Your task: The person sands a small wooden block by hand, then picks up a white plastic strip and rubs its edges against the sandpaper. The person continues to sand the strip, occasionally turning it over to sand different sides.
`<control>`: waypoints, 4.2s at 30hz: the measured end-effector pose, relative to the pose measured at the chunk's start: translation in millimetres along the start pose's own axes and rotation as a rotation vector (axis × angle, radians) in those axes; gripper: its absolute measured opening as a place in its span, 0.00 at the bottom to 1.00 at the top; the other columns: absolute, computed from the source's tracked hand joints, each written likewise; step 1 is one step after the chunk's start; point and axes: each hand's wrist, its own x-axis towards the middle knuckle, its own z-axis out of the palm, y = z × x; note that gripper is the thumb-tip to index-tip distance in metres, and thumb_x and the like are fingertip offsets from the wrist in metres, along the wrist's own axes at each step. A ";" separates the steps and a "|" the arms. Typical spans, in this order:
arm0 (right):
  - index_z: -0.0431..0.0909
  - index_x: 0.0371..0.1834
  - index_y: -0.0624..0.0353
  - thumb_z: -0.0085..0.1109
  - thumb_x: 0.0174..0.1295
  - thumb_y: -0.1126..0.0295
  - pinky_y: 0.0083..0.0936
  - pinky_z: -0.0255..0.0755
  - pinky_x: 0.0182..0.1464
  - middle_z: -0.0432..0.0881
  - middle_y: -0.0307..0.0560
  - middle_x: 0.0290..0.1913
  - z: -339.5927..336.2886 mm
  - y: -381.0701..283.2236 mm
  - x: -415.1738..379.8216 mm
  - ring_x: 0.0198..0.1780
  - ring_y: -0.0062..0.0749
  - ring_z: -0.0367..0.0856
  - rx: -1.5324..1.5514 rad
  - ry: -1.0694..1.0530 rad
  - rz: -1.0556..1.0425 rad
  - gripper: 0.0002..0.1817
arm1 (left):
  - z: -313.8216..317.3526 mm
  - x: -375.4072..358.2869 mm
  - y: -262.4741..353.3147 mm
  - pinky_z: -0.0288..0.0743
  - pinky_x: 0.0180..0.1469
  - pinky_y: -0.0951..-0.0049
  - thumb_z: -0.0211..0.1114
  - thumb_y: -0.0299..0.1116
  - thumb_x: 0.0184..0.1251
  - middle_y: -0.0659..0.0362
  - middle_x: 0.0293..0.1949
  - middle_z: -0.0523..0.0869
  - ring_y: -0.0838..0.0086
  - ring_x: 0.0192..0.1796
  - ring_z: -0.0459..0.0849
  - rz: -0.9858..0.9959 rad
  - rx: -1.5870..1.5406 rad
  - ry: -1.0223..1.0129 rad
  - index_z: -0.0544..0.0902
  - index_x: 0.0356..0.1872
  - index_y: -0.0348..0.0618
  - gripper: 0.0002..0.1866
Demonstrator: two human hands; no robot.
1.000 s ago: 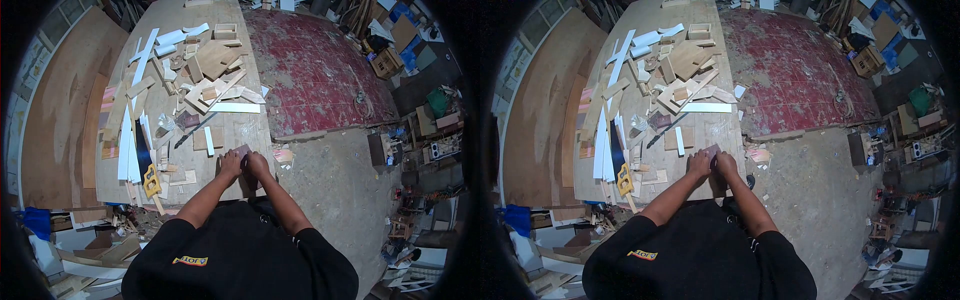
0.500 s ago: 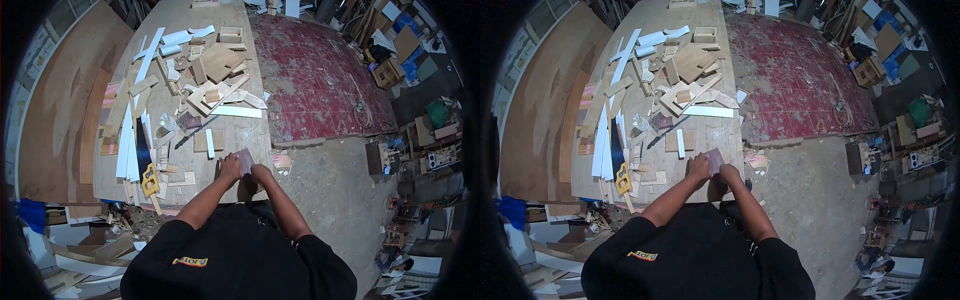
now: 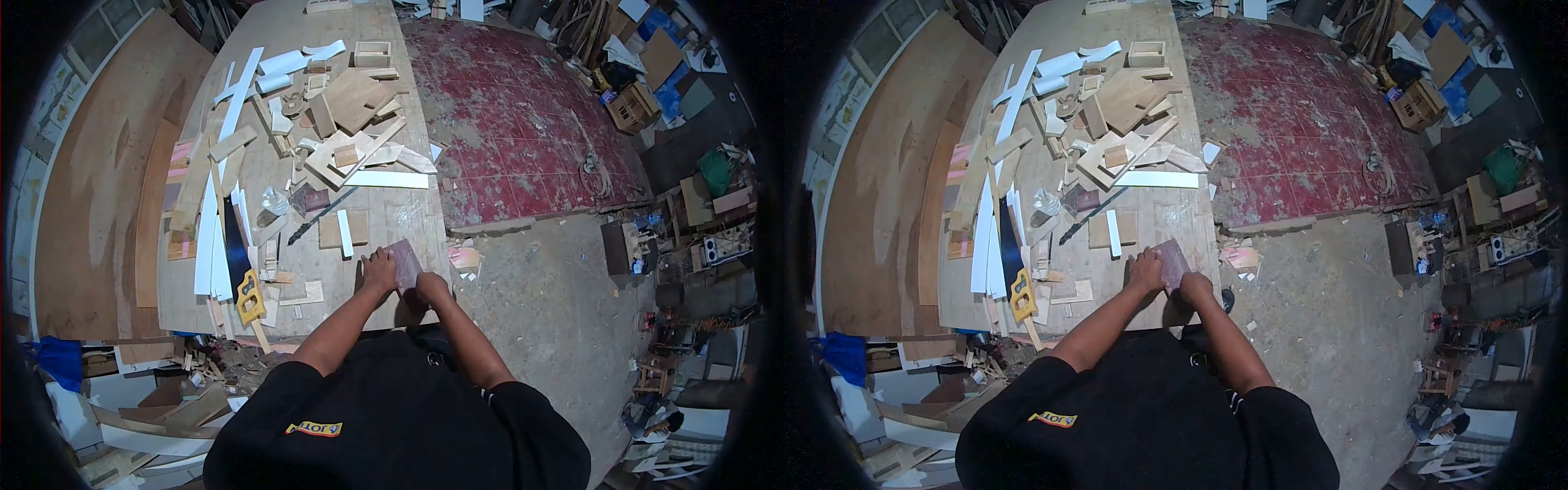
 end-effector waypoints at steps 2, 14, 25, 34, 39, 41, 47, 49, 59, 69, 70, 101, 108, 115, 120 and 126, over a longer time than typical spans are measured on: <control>0.85 0.44 0.62 0.60 0.56 0.67 0.44 0.78 0.51 0.85 0.61 0.45 4.7 9.2 0.3 0.50 0.54 0.84 -0.130 -0.229 -0.030 0.15 | -0.9 -0.6 -0.5 0.59 0.66 0.35 0.77 0.52 0.44 0.45 0.65 0.68 0.49 0.66 0.70 -0.005 -0.027 -0.004 0.67 0.68 0.43 0.48; 0.77 0.43 0.63 0.66 0.60 0.76 0.21 0.73 0.31 0.81 0.37 0.31 -22.8 18.1 -24.1 0.32 0.19 0.79 1.193 0.329 -0.299 0.10 | -19.7 -10.0 15.2 0.77 0.54 0.72 0.63 0.33 0.64 0.51 0.46 0.86 0.71 0.49 0.84 0.140 -1.367 0.193 0.82 0.50 0.33 0.17; 0.76 0.42 0.58 0.65 0.61 0.75 0.16 0.68 0.27 0.79 0.34 0.30 -37.2 2.2 -49.7 0.29 0.15 0.76 1.482 0.201 -0.287 0.09 | -49.4 -23.4 29.0 0.76 0.51 0.75 0.60 0.27 0.67 0.59 0.43 0.85 0.79 0.45 0.81 0.258 -1.465 0.278 0.82 0.50 0.35 0.13; 0.75 0.42 0.59 0.64 0.61 0.78 0.18 0.66 0.22 0.78 0.36 0.25 -32.6 4.7 -50.2 0.22 0.17 0.74 1.534 0.172 -0.288 0.09 | -57.7 -28.0 26.1 0.76 0.49 0.77 0.64 0.24 0.65 0.61 0.40 0.84 0.80 0.43 0.81 0.305 -1.267 0.347 0.81 0.49 0.38 0.12; 0.73 0.41 0.59 0.64 0.61 0.78 0.20 0.70 0.25 0.78 0.37 0.27 -30.5 4.5 -51.3 0.24 0.18 0.76 1.538 0.187 -0.310 0.10 | -53.2 -26.6 27.3 0.75 0.47 0.78 0.65 0.24 0.64 0.62 0.38 0.84 0.82 0.41 0.81 0.260 -1.315 0.359 0.81 0.46 0.38 0.10; 0.71 0.41 0.60 0.63 0.61 0.78 0.21 0.74 0.31 0.79 0.38 0.31 -16.5 9.4 -38.5 0.29 0.20 0.78 1.471 0.336 -0.425 0.10 | -53.3 -27.1 28.2 0.75 0.47 0.79 0.64 0.23 0.64 0.62 0.38 0.84 0.82 0.41 0.81 0.278 -1.320 0.342 0.80 0.47 0.38 0.11; 0.71 0.41 0.59 0.64 0.59 0.80 0.20 0.73 0.41 0.77 0.37 0.33 -17.8 0.7 -44.5 0.37 0.18 0.77 1.309 0.528 -0.452 0.11 | -49.3 -24.8 28.0 0.76 0.46 0.79 0.63 0.24 0.66 0.61 0.39 0.85 0.81 0.40 0.82 0.295 -1.395 0.265 0.81 0.48 0.35 0.11; 0.71 0.41 0.59 0.65 0.58 0.81 0.19 0.72 0.41 0.76 0.36 0.34 -21.2 -6.0 -49.9 0.37 0.17 0.76 1.293 0.571 -0.436 0.12 | -53.0 -27.6 29.3 0.77 0.46 0.79 0.62 0.25 0.66 0.61 0.38 0.85 0.82 0.40 0.82 0.282 -1.471 0.238 0.81 0.49 0.35 0.11; 0.71 0.47 0.61 0.73 0.51 0.79 0.17 0.76 0.29 0.77 0.40 0.37 -37.2 -19.9 -74.3 0.36 0.20 0.78 1.122 0.727 -0.261 0.23 | -45.6 -27.4 29.4 0.76 0.42 0.81 0.66 0.29 0.66 0.62 0.36 0.85 0.83 0.37 0.81 0.237 -1.541 0.225 0.82 0.47 0.33 0.12; 0.68 0.65 0.54 0.74 0.50 0.76 0.21 0.76 0.40 0.79 0.42 0.38 -35.0 -17.5 -73.3 0.37 0.23 0.79 1.201 0.583 -0.332 0.36 | -45.6 -28.4 29.1 0.75 0.39 0.82 0.68 0.30 0.65 0.63 0.34 0.84 0.85 0.35 0.79 0.221 -1.468 0.241 0.83 0.46 0.34 0.13; 0.68 0.65 0.54 0.74 0.50 0.76 0.21 0.76 0.40 0.79 0.42 0.38 -33.9 -16.8 -72.3 0.37 0.23 0.79 1.203 0.571 -0.325 0.36 | -46.0 -29.1 29.1 0.75 0.38 0.82 0.68 0.31 0.65 0.64 0.33 0.84 0.85 0.35 0.79 0.228 -1.470 0.246 0.83 0.46 0.34 0.13; 0.68 0.63 0.57 0.71 0.52 0.79 0.20 0.76 0.40 0.80 0.42 0.39 -36.8 -19.8 -60.0 0.39 0.22 0.79 1.263 0.538 -0.337 0.34 | -46.1 -15.2 22.2 0.75 0.33 0.83 0.68 0.29 0.64 0.62 0.31 0.83 0.85 0.32 0.80 0.233 -1.513 0.244 0.81 0.45 0.33 0.12; 0.67 0.63 0.57 0.72 0.51 0.80 0.21 0.76 0.42 0.79 0.41 0.40 -45.6 -22.4 -49.8 0.41 0.22 0.79 1.215 0.625 -0.363 0.34 | -75.3 -14.7 22.7 0.76 0.37 0.81 0.68 0.29 0.63 0.63 0.30 0.83 0.83 0.33 0.80 0.223 -1.501 0.250 0.81 0.44 0.33 0.12; 0.67 0.65 0.58 0.71 0.52 0.80 0.23 0.75 0.48 0.79 0.43 0.43 -64.6 -27.8 -57.8 0.44 0.25 0.79 1.269 0.574 -0.419 0.35 | -91.1 -18.6 19.5 0.76 0.39 0.80 0.69 0.29 0.63 0.62 0.33 0.84 0.82 0.35 0.81 0.261 -1.569 0.260 0.83 0.44 0.35 0.12; 0.69 0.63 0.60 0.67 0.57 0.80 0.25 0.77 0.48 0.80 0.44 0.45 -59.2 -23.8 -50.1 0.44 0.25 0.80 1.293 0.565 -0.503 0.29 | -93.5 -18.8 17.4 0.76 0.43 0.79 0.69 0.29 0.63 0.61 0.35 0.85 0.82 0.37 0.81 0.287 -1.558 0.262 0.83 0.44 0.35 0.11; 0.77 0.53 0.64 0.58 0.68 0.69 0.24 0.79 0.36 0.84 0.44 0.39 -59.4 -16.5 -58.5 0.34 0.23 0.81 1.499 0.329 -0.357 0.15 | -90.2 -15.4 17.3 0.77 0.45 0.78 0.69 0.27 0.63 0.62 0.37 0.86 0.81 0.39 0.82 0.298 -1.518 0.255 0.83 0.43 0.36 0.10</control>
